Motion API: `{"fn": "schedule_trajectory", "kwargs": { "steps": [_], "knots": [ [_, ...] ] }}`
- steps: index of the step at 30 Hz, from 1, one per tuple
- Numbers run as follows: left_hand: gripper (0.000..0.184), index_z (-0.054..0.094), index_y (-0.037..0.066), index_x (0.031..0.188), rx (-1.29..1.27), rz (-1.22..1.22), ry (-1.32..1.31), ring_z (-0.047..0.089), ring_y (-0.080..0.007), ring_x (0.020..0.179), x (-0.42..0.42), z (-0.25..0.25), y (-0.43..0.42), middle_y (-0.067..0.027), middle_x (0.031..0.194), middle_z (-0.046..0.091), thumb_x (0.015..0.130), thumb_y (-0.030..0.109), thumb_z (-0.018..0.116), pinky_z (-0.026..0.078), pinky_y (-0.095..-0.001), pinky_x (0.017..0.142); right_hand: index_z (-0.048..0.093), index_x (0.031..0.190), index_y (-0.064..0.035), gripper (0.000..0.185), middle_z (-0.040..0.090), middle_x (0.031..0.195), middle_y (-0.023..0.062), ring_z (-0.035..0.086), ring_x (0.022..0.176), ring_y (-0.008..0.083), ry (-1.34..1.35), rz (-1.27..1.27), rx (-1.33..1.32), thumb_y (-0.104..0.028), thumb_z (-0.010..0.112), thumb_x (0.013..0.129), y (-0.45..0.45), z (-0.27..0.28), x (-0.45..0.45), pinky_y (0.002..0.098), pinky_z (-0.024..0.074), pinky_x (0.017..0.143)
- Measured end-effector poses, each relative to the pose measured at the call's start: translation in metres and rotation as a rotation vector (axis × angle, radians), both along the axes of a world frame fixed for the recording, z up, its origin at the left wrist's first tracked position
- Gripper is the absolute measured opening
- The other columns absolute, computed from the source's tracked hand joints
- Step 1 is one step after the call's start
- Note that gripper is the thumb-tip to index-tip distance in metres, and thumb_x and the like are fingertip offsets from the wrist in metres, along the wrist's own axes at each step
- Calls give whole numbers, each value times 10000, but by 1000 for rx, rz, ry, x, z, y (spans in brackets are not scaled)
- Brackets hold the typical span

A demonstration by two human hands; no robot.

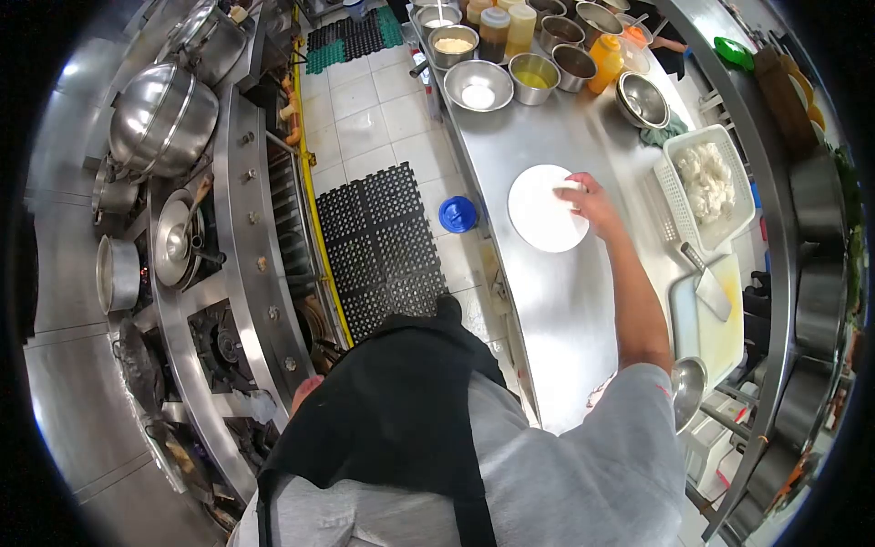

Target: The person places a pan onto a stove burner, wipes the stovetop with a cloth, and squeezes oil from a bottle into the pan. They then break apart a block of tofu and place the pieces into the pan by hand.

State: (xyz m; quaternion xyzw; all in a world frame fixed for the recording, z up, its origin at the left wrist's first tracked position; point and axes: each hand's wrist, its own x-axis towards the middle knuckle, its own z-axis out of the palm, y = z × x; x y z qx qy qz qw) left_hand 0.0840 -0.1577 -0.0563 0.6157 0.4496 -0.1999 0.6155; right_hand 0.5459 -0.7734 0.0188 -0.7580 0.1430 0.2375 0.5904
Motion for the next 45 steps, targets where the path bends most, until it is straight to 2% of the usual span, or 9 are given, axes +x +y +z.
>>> {"fn": "schedule_trajectory", "kwargs": {
  "steps": [5,8,13,20,28,32,37,40,45],
  "knots": [
    [374,614,92,1246,-77,157,-79,584,-87,810,56,44,-12,45,940,635,957,327,646,441,-243,685,499,1276,-136,490,596,1184,7,519,1167,140,-26,-104,316,-246,733,860,45,23,-19,330,439,903],
    [441,549,84,1345,-126,94,-150,617,-210,1141,89,62,-35,-69,1275,636,990,343,581,479,-368,970,476,1378,-138,489,583,1242,25,531,1177,158,99,-78,451,-196,644,923,127,29,-45,386,462,982],
    [552,425,103,1456,-465,253,-401,597,-262,1180,112,53,-93,-112,1421,510,1001,390,544,482,-413,992,469,1373,-162,446,607,1241,52,601,1091,224,528,296,752,-204,594,947,289,2,-123,431,521,837],
    [907,422,114,1450,-1164,850,-840,570,-310,1217,63,80,-96,-140,1376,554,845,788,481,458,-529,1019,475,1359,-98,449,588,1265,95,610,1098,231,741,948,703,-253,582,951,422,79,-257,405,541,841],
    [841,340,112,1519,-978,905,-1261,431,-313,1357,-88,132,-58,-192,1437,481,911,657,538,314,-499,1147,507,1267,-77,391,585,1163,38,581,1064,154,460,1393,445,-187,644,918,502,149,-417,313,483,923],
    [817,349,137,1520,-949,1087,-1289,452,-286,1349,-180,143,-53,-189,1405,514,923,678,487,354,-502,1114,503,1328,-3,447,607,1179,83,583,1084,163,754,1420,465,-165,641,935,531,175,-486,303,456,943],
    [809,557,134,1348,-1063,1169,-1491,477,-321,1341,-273,137,-54,-74,1468,499,893,777,372,315,-706,1073,559,1317,63,410,647,1219,114,573,1138,164,37,1663,395,-204,548,1006,556,154,-565,283,442,980],
    [860,460,139,1452,-986,1127,-1582,486,-332,1333,-314,129,-53,-79,1414,546,886,781,381,316,-698,1068,572,1306,64,411,667,1169,117,592,1108,166,-103,1721,325,-227,527,1019,576,147,-598,291,458,963],
    [1012,340,87,1523,-752,1076,-1623,367,-335,1424,-362,109,-68,-140,1518,419,777,679,683,260,-644,1130,651,1247,-12,331,657,1075,79,608,920,139,3,1762,184,-189,529,995,597,134,-635,270,492,780]
  ]
}}
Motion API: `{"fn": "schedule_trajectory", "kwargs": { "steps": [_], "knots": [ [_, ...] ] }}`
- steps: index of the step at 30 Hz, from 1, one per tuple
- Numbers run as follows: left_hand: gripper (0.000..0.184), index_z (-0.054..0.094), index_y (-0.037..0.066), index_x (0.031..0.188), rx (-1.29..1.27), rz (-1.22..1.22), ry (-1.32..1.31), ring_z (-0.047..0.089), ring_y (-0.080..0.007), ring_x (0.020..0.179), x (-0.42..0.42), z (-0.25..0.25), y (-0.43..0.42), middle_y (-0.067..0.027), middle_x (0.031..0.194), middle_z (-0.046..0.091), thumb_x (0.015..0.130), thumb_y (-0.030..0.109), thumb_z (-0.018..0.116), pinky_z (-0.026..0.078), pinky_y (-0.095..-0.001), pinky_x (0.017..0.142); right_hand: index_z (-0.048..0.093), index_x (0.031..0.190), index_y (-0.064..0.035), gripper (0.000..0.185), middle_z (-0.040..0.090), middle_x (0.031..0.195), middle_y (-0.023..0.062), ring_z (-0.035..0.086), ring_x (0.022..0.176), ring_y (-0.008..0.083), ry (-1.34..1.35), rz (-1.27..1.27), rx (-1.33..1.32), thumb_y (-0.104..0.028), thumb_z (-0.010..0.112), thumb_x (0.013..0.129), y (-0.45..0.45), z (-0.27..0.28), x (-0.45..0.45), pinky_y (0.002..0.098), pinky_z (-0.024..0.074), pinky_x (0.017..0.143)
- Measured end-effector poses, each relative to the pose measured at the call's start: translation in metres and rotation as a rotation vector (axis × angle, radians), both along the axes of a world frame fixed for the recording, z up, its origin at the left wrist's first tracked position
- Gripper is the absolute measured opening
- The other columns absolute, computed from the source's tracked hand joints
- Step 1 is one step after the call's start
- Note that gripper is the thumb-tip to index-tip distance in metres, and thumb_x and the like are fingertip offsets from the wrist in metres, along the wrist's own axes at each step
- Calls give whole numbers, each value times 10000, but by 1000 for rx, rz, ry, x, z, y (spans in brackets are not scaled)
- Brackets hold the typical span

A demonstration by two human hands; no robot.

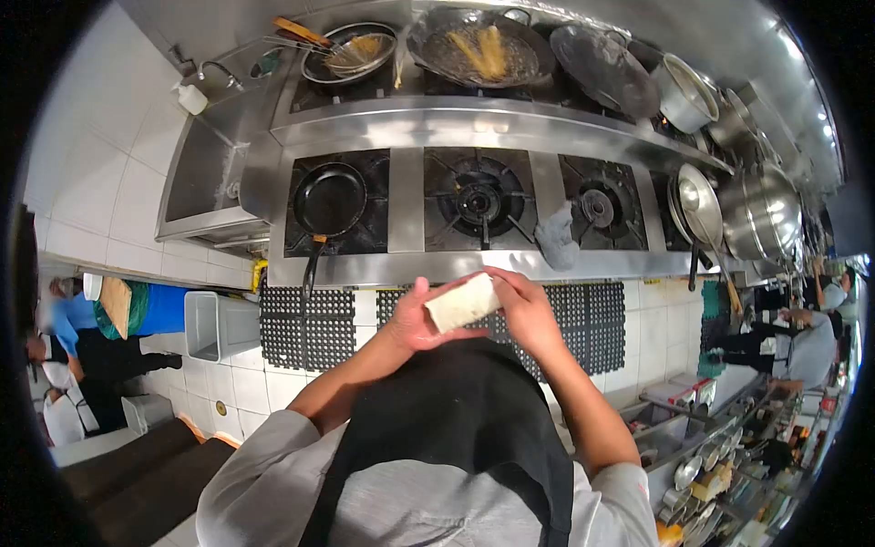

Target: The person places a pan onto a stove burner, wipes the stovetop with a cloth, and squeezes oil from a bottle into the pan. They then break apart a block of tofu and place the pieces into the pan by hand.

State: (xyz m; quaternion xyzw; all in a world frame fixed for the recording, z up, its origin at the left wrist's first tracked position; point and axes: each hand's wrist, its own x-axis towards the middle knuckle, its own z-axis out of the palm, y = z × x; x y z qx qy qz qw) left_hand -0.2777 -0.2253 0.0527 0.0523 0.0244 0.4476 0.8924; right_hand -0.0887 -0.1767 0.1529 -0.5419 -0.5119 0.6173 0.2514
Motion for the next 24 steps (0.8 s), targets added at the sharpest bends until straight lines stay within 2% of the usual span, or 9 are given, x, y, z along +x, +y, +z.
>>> {"fn": "schedule_trajectory", "kwargs": {
  "steps": [3,7,9,13,15,17,19,21,24],
  "knots": [
    [1022,331,92,1529,-38,55,-22,379,-339,1416,-14,-16,-15,-142,1522,413,769,665,701,284,-640,1125,681,1202,-24,305,624,1002,101,601,933,178,-170,182,340,-203,600,969,3,-15,-12,282,479,809],
    [1111,179,87,1570,136,137,-84,277,-422,1452,-23,-9,-17,-192,1580,282,784,698,672,419,-599,1071,670,1212,-44,281,615,996,97,594,936,189,136,200,265,-185,606,978,7,18,-21,297,465,839],
    [1128,144,82,1574,147,209,-128,243,-463,1452,-21,-4,-20,-201,1591,250,791,729,635,445,-597,1051,669,1202,-32,270,601,959,72,566,907,151,28,278,450,-186,568,1005,19,3,-4,276,452,826],
    [1090,221,142,1543,177,295,-133,303,-445,1432,-33,13,-36,-167,1577,314,744,700,708,470,-554,989,670,1197,-54,366,692,1069,174,674,895,315,-325,471,146,-310,619,940,34,-110,52,379,516,799],
    [1073,245,153,1536,242,307,-137,318,-438,1427,-38,16,-45,-155,1570,339,743,716,698,473,-507,948,664,1165,9,471,692,1124,205,671,994,350,-629,867,2,-369,682,885,48,-179,83,407,508,875],
    [1081,238,170,1532,251,325,-112,327,-455,1406,-43,17,-58,-180,1536,386,731,735,695,495,-482,928,593,1238,55,650,655,1213,239,633,1102,419,-801,686,30,-426,721,820,42,-264,114,417,485,962],
    [1109,293,83,1522,138,484,-41,396,-511,1348,-37,19,-82,-274,1462,413,726,762,664,581,-475,850,515,1307,76,747,633,1254,247,608,1163,413,-865,338,-18,-432,737,805,49,-293,125,413,475,982],
    [1091,296,110,1530,91,577,-42,399,-513,1344,-25,19,-103,-267,1478,394,738,782,632,575,-459,844,429,1335,86,861,602,1277,281,584,1192,426,-796,72,54,-459,768,761,65,-317,130,448,472,992],
    [1089,276,115,1541,-17,705,-57,382,-535,1349,-3,18,-140,-267,1501,363,749,770,635,557,-478,881,512,1307,33,720,574,1330,266,575,1202,415,-647,96,-13,-451,730,821,79,-370,137,440,474,970]
  ]
}}
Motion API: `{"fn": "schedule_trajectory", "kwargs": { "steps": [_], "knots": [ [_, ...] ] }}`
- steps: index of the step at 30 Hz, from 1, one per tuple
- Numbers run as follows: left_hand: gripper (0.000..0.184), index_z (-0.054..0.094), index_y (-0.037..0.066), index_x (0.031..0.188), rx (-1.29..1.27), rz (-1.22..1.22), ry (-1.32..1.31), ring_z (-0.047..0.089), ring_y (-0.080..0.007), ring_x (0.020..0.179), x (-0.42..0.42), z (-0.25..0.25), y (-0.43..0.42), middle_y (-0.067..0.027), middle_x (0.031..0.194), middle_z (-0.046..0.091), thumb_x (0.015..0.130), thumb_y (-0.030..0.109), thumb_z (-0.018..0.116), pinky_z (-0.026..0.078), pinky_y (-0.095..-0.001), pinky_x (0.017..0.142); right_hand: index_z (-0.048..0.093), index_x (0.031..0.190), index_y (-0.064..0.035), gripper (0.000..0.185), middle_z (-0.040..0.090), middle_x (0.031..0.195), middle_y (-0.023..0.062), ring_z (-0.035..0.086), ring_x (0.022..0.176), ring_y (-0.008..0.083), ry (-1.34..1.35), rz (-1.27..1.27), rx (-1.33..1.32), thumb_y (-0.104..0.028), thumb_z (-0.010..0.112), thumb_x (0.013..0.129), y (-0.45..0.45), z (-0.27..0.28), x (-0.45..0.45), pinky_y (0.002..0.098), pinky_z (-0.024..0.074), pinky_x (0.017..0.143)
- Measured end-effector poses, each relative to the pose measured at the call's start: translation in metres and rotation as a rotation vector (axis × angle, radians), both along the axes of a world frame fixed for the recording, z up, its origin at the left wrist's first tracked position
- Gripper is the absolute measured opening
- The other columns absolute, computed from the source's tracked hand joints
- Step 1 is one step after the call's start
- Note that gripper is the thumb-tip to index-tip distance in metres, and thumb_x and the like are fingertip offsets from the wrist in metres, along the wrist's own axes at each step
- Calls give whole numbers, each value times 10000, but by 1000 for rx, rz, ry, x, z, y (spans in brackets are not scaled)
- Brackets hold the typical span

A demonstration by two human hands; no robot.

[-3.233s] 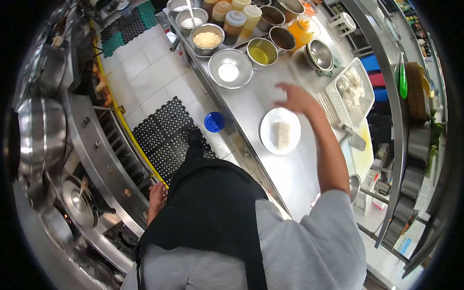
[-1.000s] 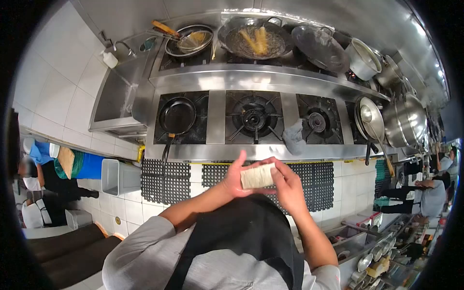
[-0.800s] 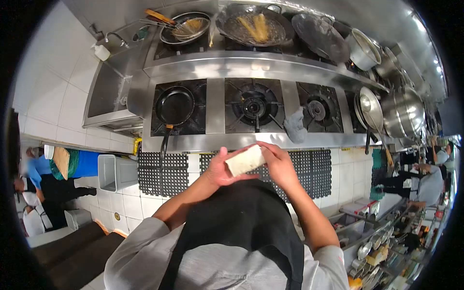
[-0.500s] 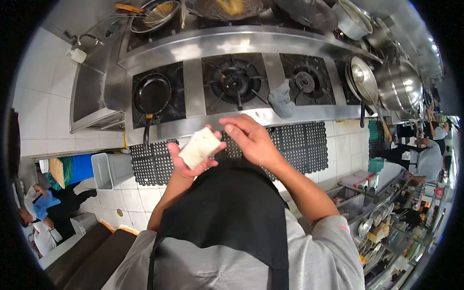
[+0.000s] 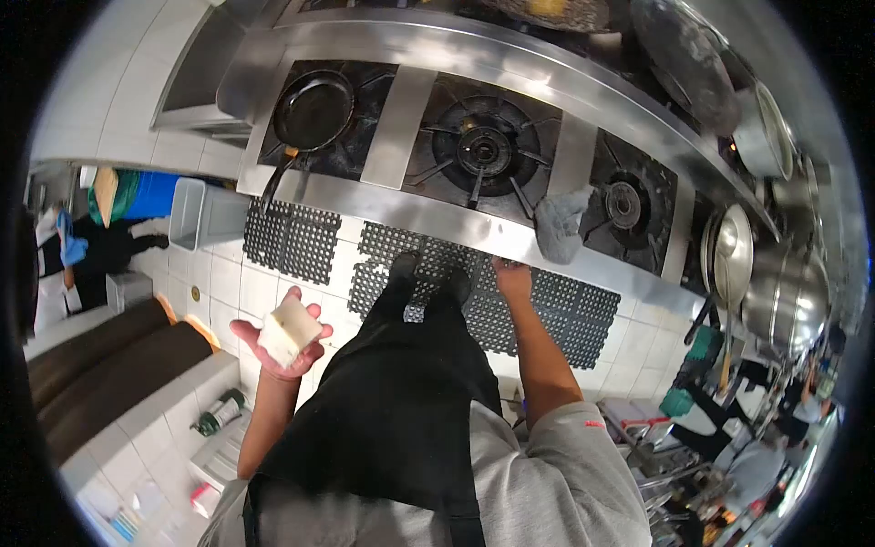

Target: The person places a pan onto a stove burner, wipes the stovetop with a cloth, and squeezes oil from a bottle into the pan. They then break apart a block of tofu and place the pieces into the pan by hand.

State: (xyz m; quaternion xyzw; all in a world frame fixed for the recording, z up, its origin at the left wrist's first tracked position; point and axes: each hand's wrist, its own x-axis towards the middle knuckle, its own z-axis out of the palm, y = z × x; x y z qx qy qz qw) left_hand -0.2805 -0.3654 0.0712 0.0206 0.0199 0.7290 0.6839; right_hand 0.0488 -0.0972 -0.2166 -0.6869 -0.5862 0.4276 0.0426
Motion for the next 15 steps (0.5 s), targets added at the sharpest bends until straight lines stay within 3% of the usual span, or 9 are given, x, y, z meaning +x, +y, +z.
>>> {"fn": "schedule_trajectory", "kwargs": {
  "steps": [3,4,9,15],
  "knots": [
    [1103,269,89,1541,-9,78,-63,372,-543,1354,22,-9,-24,-273,1503,362,751,763,641,550,-490,889,587,1273,-32,579,602,1296,258,573,1203,412,-106,84,-30,-439,681,871,11,-11,3,436,471,970],
    [1107,268,80,1540,5,98,-85,370,-546,1355,27,-13,-28,-274,1503,362,752,760,644,548,-493,891,706,1166,-111,395,757,961,109,718,914,280,-136,-34,65,-394,686,892,8,-28,3,363,507,881],
    [1129,277,58,1533,-88,173,-111,392,-552,1339,39,-24,-44,-275,1510,362,736,759,664,548,-460,854,696,1160,-57,401,745,1059,116,707,934,254,-36,22,318,-357,706,893,7,-54,12,326,505,861],
    [1135,288,47,1529,-130,177,-83,387,-546,1347,31,-23,-49,-263,1505,386,735,774,648,543,-423,811,713,1098,-13,368,746,1078,100,701,955,232,57,-77,276,-299,749,869,6,-62,10,311,497,863]
  ]
}}
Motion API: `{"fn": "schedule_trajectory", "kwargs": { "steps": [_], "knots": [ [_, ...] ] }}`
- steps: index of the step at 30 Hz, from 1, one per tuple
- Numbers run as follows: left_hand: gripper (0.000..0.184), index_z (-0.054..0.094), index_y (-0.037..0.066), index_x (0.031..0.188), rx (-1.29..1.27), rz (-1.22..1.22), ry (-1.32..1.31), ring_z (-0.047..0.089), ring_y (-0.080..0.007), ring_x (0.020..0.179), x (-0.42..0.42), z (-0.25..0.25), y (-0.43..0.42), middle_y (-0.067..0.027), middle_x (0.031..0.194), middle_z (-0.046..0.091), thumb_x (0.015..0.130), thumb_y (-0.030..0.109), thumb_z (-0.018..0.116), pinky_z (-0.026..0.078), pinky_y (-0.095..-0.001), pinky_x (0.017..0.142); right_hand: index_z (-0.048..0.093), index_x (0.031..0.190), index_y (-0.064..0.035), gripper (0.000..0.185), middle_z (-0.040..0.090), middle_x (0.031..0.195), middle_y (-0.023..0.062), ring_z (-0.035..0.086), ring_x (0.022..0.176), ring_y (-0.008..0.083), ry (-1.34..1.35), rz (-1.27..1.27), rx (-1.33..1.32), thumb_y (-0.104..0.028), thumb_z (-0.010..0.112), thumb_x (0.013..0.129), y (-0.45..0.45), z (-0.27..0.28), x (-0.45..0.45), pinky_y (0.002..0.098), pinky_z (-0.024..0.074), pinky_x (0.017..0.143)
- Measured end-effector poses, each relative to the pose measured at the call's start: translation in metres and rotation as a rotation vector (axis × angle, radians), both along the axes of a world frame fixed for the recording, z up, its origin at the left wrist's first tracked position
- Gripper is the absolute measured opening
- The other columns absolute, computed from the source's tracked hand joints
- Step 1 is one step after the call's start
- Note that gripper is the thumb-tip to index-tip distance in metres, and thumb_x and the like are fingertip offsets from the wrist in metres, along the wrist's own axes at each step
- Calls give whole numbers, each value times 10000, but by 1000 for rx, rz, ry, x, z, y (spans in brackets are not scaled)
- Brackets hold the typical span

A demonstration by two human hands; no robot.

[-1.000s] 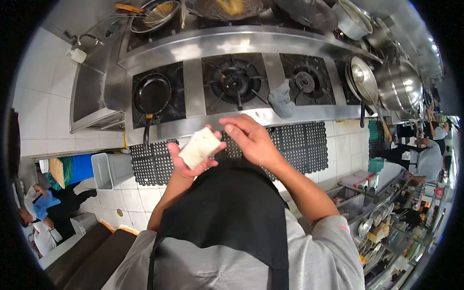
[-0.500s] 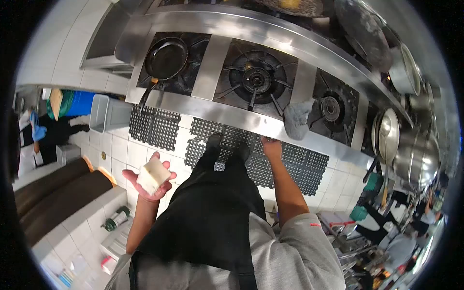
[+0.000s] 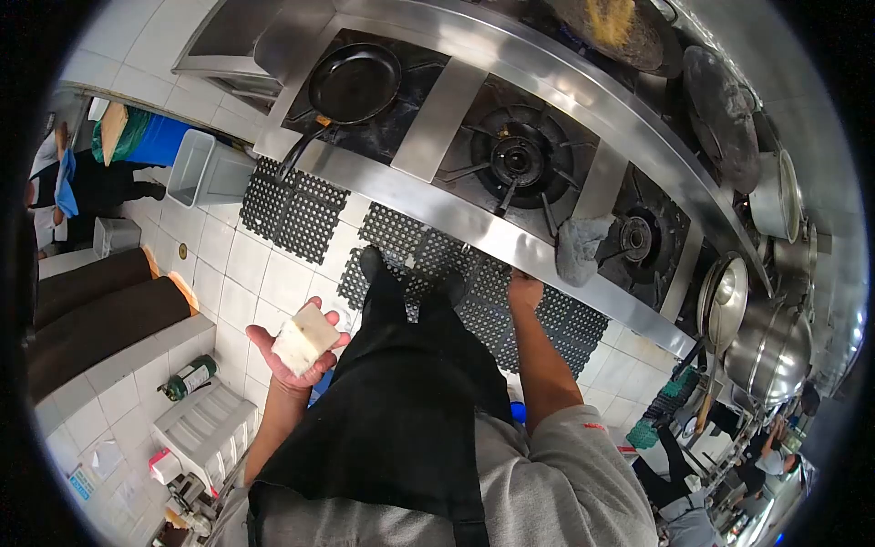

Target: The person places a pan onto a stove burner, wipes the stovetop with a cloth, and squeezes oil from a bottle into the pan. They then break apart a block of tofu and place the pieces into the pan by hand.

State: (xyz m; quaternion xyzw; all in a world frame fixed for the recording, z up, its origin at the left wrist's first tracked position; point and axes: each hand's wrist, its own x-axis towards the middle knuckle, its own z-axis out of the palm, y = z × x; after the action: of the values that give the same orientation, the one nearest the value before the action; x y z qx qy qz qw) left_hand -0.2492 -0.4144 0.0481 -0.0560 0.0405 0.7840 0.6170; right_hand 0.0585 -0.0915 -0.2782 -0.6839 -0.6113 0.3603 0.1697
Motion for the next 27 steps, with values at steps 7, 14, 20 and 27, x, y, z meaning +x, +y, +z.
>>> {"fn": "schedule_trajectory", "kwargs": {
  "steps": [7,14,20,27],
  "knots": [
    [1139,279,51,1531,12,-20,-5,380,-541,1352,-19,3,-3,-257,1510,382,730,764,664,546,-418,803,727,1041,5,331,762,951,72,705,875,191,4,-64,-108,-261,774,850,2,-4,5,302,502,801],
    [1176,236,122,1550,15,-76,-50,326,-517,1395,-49,1,-16,-216,1550,344,684,765,707,525,-432,860,715,1075,23,358,754,1018,97,707,903,198,-75,-101,-81,-245,771,844,-3,26,-12,320,534,787],
    [1164,260,116,1535,9,-109,-42,330,-519,1390,-94,8,-30,-216,1552,340,679,762,712,531,-438,879,656,1209,20,458,725,1154,98,684,1035,197,-31,-74,-122,-240,767,850,3,10,-4,322,504,904],
    [1152,259,114,1537,74,-160,26,311,-521,1398,-158,15,-34,-219,1550,336,694,769,692,522,-438,874,635,1294,-198,407,717,1015,146,704,851,228,-474,247,-258,-185,637,887,-2,26,-4,374,571,732]
  ]
}}
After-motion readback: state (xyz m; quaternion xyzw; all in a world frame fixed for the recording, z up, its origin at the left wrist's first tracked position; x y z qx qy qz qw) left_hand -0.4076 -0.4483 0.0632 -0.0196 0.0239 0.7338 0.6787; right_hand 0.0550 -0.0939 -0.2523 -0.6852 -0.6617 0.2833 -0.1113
